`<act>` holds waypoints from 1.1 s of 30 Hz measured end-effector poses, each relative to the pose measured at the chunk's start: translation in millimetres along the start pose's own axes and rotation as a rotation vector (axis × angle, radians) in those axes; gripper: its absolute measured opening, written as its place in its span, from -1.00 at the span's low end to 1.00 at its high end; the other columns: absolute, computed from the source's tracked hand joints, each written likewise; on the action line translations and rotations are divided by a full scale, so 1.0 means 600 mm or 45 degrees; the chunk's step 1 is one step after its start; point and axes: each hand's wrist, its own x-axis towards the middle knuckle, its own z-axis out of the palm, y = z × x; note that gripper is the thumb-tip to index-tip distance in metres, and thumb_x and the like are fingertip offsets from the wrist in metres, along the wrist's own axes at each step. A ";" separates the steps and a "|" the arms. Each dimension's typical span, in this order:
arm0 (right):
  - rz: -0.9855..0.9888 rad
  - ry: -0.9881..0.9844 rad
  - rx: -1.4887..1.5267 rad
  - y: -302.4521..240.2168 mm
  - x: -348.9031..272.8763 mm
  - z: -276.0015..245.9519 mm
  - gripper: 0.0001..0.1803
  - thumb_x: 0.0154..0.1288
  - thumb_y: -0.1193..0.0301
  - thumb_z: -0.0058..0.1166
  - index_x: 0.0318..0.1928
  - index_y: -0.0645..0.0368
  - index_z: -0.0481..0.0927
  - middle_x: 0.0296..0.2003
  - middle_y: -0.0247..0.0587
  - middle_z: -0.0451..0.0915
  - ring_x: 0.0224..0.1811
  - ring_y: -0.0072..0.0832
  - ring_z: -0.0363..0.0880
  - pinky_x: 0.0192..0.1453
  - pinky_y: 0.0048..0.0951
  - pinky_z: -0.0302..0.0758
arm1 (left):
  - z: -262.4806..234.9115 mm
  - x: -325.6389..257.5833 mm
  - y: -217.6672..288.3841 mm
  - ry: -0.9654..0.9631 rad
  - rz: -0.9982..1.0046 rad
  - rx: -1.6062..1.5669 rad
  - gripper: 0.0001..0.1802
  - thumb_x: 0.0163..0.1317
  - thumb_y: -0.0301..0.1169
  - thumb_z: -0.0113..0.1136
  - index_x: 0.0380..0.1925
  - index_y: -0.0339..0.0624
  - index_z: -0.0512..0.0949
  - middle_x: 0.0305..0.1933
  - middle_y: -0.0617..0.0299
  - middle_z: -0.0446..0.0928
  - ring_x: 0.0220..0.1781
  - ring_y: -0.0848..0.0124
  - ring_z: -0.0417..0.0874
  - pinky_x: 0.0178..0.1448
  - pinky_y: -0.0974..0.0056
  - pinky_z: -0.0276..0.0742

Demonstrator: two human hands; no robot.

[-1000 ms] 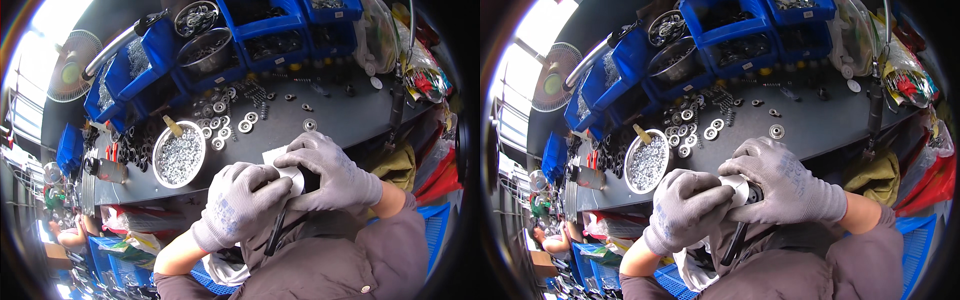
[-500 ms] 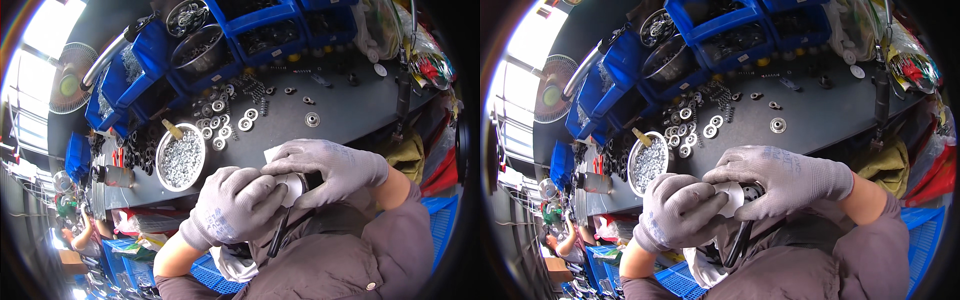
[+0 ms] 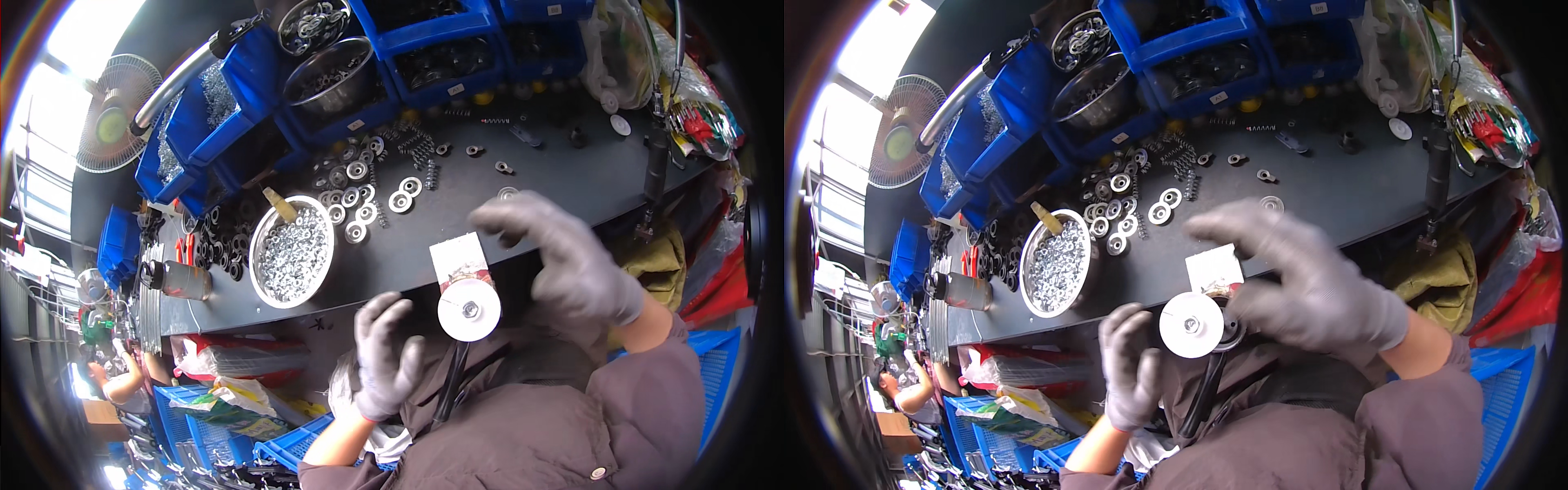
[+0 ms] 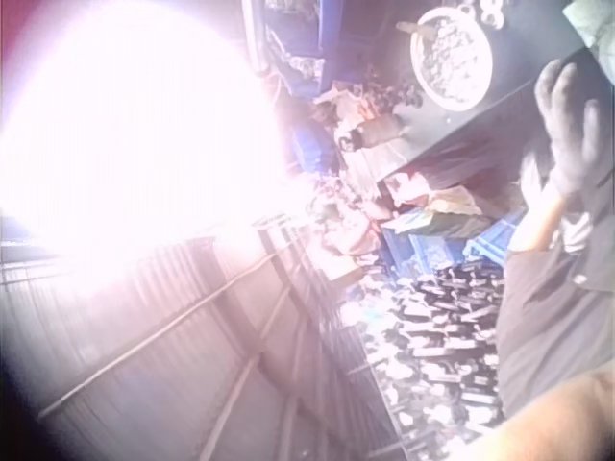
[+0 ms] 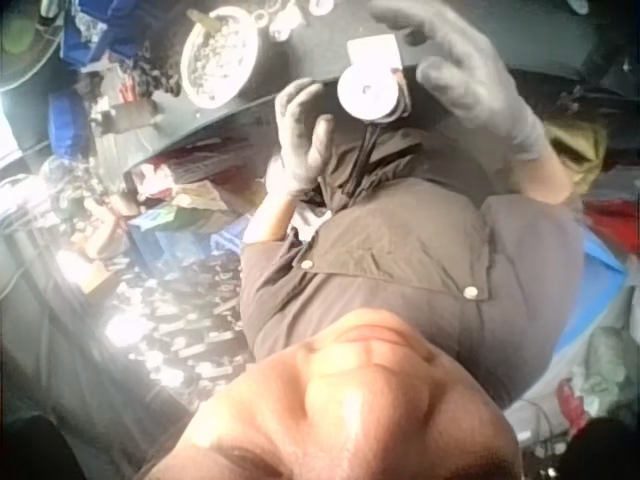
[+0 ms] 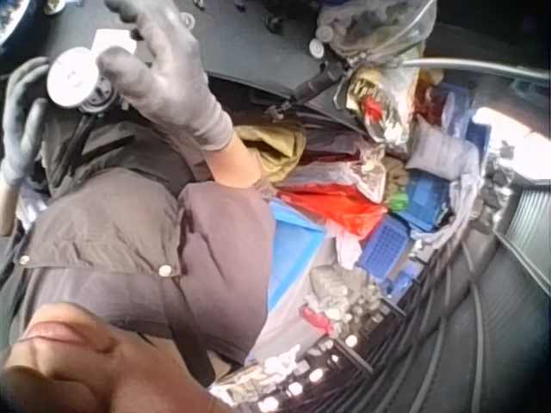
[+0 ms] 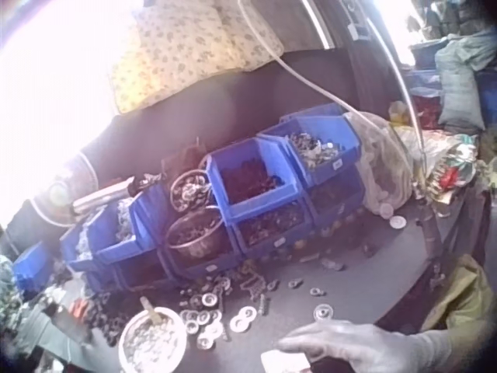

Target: The person assembles a caulking gun by fitting together handle and trigger components with washers and springs, securing parts with a pneumatic tool, and attaching a metal tube and cap to the handle assembly.

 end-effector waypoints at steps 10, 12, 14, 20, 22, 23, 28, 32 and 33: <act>-0.152 0.006 -0.255 -0.018 0.015 0.024 -0.62 0.27 0.25 -0.02 -0.06 0.26 0.62 -0.04 0.03 0.58 0.10 -0.14 0.51 0.23 -0.17 0.38 | 0.092 0.035 0.001 -0.049 0.258 -0.141 -0.52 0.11 -0.30 0.21 0.06 -0.20 0.51 0.20 -0.05 0.37 0.27 -0.07 0.33 0.36 -0.09 0.19; -0.229 -0.243 -0.214 -0.010 0.013 0.032 -0.61 0.26 0.26 0.00 -0.02 0.25 0.62 -0.01 0.05 0.56 0.15 -0.04 0.48 0.30 -0.10 0.31 | 0.115 0.038 -0.015 -0.108 0.134 -0.457 -0.54 0.11 -0.28 0.18 0.03 -0.20 0.51 0.19 -0.04 0.38 0.27 -0.06 0.33 0.37 -0.13 0.18; -0.160 -0.219 -0.202 -0.011 0.019 -0.001 -0.66 0.27 0.24 0.01 -0.33 0.28 0.69 -0.22 -0.03 0.65 0.05 -0.12 0.54 0.27 -0.15 0.32 | 0.121 0.034 -0.017 0.026 0.255 -0.280 -0.57 0.08 -0.31 0.21 -0.02 -0.19 0.52 0.15 0.00 0.40 0.26 -0.01 0.37 0.37 -0.14 0.18; -0.004 -0.161 0.136 -0.003 0.007 0.031 -0.36 0.32 -0.01 -0.14 0.09 0.31 0.55 0.07 0.06 0.55 0.15 -0.08 0.50 0.34 -0.15 0.28 | 0.118 0.049 -0.008 0.002 0.219 -0.481 -0.60 0.01 -0.34 0.29 -0.10 -0.17 0.53 0.10 0.06 0.44 0.20 0.03 0.42 0.33 -0.11 0.23; -0.049 -0.311 0.065 -0.007 0.012 0.027 -0.36 0.31 -0.02 -0.14 0.06 0.31 0.58 0.03 0.03 0.60 0.12 -0.07 0.52 0.34 -0.15 0.29 | 0.121 0.042 -0.015 -0.034 0.216 -0.457 -0.63 0.04 -0.33 0.26 -0.12 -0.17 0.54 0.10 0.04 0.44 0.20 0.02 0.42 0.36 -0.13 0.21; -0.096 -0.329 0.071 0.004 0.012 0.017 -0.36 0.27 -0.02 -0.11 0.03 0.31 0.60 -0.01 0.01 0.62 0.09 -0.06 0.54 0.33 -0.15 0.29 | 0.122 0.041 -0.015 -0.031 0.247 -0.379 -0.65 0.06 -0.32 0.23 -0.12 -0.16 0.55 0.10 0.03 0.43 0.21 0.02 0.41 0.37 -0.14 0.19; -0.001 -0.282 -0.066 -0.009 0.001 0.013 -0.31 0.16 -0.09 0.05 -0.02 0.32 0.63 -0.11 -0.02 0.67 0.01 -0.07 0.58 0.23 -0.15 0.39 | 0.121 0.034 -0.017 -0.015 0.282 -0.305 -0.69 0.12 -0.33 0.16 -0.12 -0.14 0.55 0.10 0.01 0.44 0.20 0.02 0.41 0.40 -0.17 0.15; -0.156 -0.333 -0.338 -0.030 0.003 0.012 -0.38 -0.07 0.11 0.18 -0.02 0.28 0.64 -0.12 0.02 0.64 0.05 -0.02 0.53 0.20 -0.14 0.39 | 0.116 0.040 -0.014 0.009 0.259 -0.334 -0.73 0.14 -0.33 0.15 -0.15 -0.12 0.55 0.09 0.04 0.44 0.18 0.04 0.42 0.38 -0.16 0.17; -0.199 -0.385 -0.315 -0.019 0.005 -0.003 -0.41 -0.07 0.11 0.18 -0.06 0.28 0.65 -0.12 0.03 0.64 0.05 -0.04 0.53 0.21 -0.16 0.38 | 0.117 0.040 -0.014 0.026 0.295 -0.341 -0.75 0.15 -0.34 0.14 -0.16 -0.12 0.54 0.09 0.05 0.44 0.17 0.04 0.42 0.36 -0.15 0.18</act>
